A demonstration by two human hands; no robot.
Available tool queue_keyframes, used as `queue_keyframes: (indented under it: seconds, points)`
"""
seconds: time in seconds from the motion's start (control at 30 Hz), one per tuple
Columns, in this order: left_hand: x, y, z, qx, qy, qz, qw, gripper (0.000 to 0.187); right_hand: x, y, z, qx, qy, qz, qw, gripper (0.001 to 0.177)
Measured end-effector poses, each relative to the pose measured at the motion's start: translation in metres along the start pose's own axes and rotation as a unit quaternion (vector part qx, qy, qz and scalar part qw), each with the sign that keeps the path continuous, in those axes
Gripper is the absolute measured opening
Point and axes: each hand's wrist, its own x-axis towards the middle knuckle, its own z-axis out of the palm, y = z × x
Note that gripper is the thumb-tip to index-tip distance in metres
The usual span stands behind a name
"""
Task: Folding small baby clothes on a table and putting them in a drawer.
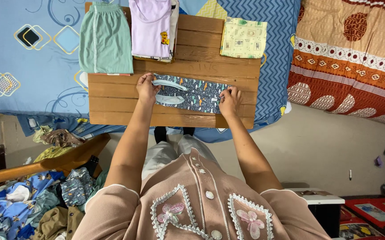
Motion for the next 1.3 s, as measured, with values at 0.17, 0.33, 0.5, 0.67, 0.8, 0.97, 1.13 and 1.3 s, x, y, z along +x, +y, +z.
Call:
queue_keyframes:
  seconds: [0.17, 0.33, 0.5, 0.67, 0.8, 0.97, 1.13, 1.3]
  points:
    - [-0.001, 0.005, 0.003, -0.042, 0.014, -0.029, 0.999, 0.023, 0.004, 0.001, -0.001, -0.007, -0.031, 0.018, 0.999, 0.022]
    - [0.013, -0.006, -0.003, -0.034, -0.016, -0.002, 0.999, 0.038, 0.004, 0.002, 0.0, -0.005, -0.034, 0.035, 0.999, 0.021]
    - [0.012, -0.009, -0.001, 0.095, -0.067, 0.153, 0.981, 0.062, 0.003, 0.002, -0.003, 0.022, -0.018, 0.038, 0.999, 0.023]
    - [-0.053, 0.018, 0.02, 0.331, -0.011, 0.297, 0.896, 0.068, 0.0, 0.004, 0.0, 0.044, -0.009, 0.047, 0.998, 0.024]
    - [-0.059, 0.007, 0.002, 0.494, 0.034, 0.483, 0.722, 0.051, -0.001, 0.004, 0.002, 0.041, 0.001, 0.049, 0.998, 0.023]
    - [-0.075, 0.008, -0.023, 0.639, 0.087, 0.508, 0.572, 0.034, -0.001, -0.001, 0.0, 0.021, 0.004, 0.036, 0.999, 0.024]
    - [-0.077, 0.001, -0.036, 0.672, 0.108, 0.483, 0.551, 0.021, -0.001, -0.003, 0.004, -0.004, 0.013, 0.02, 1.0, 0.027]
    - [-0.085, 0.006, -0.027, 0.689, 0.128, 0.517, 0.491, 0.019, 0.0, -0.001, 0.009, -0.018, 0.026, 0.013, 0.999, 0.028]
